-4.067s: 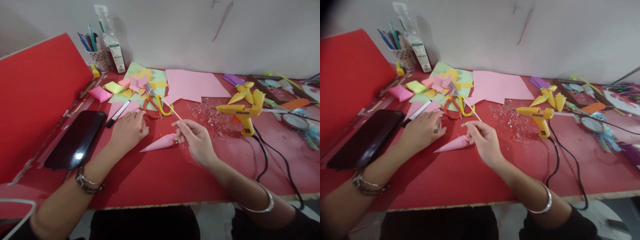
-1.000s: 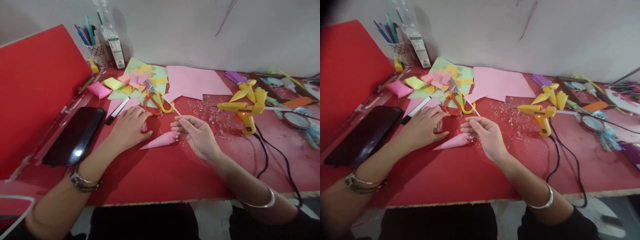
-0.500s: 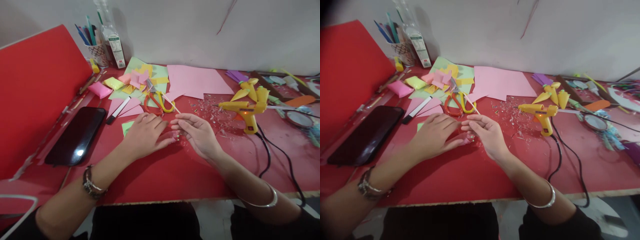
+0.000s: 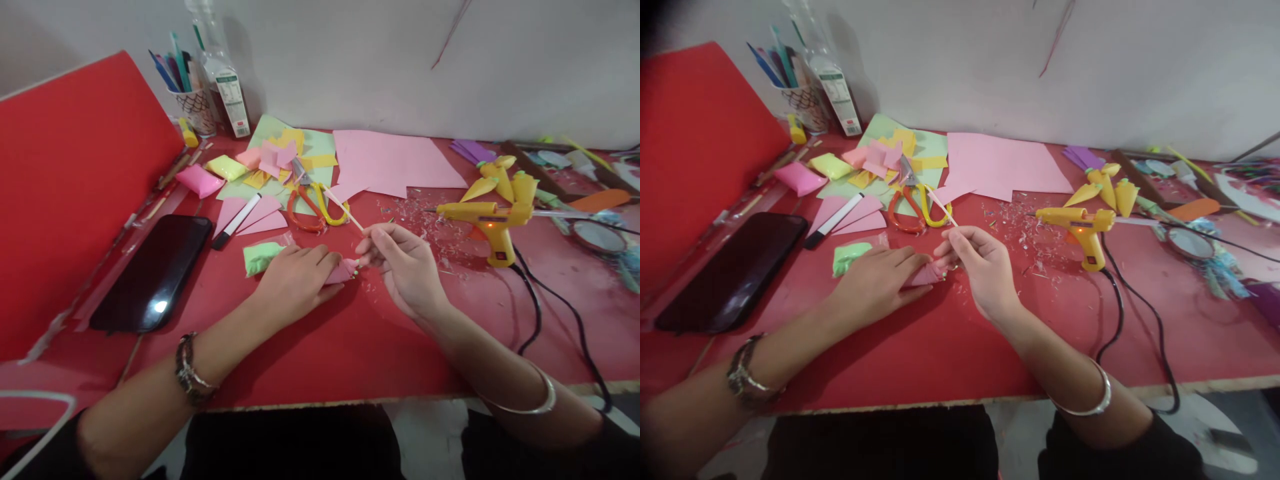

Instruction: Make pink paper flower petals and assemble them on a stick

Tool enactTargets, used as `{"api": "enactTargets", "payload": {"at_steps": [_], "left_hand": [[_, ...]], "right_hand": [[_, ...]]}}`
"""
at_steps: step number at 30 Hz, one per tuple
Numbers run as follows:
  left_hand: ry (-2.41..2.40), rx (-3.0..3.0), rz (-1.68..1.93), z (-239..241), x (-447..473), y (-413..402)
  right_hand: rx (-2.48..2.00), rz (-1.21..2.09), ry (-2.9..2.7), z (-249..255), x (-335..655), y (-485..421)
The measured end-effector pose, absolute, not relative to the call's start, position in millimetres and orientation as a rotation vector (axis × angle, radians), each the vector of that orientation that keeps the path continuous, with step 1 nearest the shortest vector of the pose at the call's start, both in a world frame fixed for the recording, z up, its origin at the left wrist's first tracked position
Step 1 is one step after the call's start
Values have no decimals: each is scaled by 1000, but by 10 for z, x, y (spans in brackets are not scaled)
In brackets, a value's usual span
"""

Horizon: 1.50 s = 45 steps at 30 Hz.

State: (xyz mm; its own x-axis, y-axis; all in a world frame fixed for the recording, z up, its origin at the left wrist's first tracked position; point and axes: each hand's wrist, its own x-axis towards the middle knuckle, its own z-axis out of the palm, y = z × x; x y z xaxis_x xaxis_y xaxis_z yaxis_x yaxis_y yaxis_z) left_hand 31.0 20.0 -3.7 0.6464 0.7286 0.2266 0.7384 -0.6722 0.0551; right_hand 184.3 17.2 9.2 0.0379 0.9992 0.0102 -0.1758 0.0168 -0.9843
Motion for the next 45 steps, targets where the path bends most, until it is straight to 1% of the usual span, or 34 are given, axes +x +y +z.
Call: {"api": "enactTargets", "payload": {"at_steps": [3,8,15,19,21,24,26,30,32,34,40,45], "left_hand": [[-1356,-2803,-480,-42,298,206],[-1600,-2759,-858,-8,243,222],[-1666,-2914,-1449,41,217,204],[-1823,-3100,-1754,34,257,195],[-1892,-3135,-1842,36,270,202],[-1996,-3149,-1862,29,275,222],[-2013,-3169,-1957,10,276,236],[-1971,-3108,-2414,-28,290,252],[-1978,-3065,-2560,-25,299,253],[-2005,-3049,-2577,0,304,250],[-2203,-3105,-2325,81,300,230],[-1991,-3165,-2290,39,291,213]], "right_hand": [[-1092,1190,-1046,105,1852,170],[-1101,1067,-1049,95,1874,181],[-1073,1106,-1062,68,1887,188],[-1073,1105,-1083,70,1884,181],[-1080,1095,-1097,73,1882,177],[-1070,1086,-1132,77,1878,171],[-1067,1082,-1156,78,1875,168],[-1082,1033,-1215,75,1869,160],[-1077,1005,-1243,74,1866,155],[-1067,992,-1259,74,1863,148],[-1076,985,-1265,94,1849,136],[-1079,993,-1265,104,1845,138]]}}
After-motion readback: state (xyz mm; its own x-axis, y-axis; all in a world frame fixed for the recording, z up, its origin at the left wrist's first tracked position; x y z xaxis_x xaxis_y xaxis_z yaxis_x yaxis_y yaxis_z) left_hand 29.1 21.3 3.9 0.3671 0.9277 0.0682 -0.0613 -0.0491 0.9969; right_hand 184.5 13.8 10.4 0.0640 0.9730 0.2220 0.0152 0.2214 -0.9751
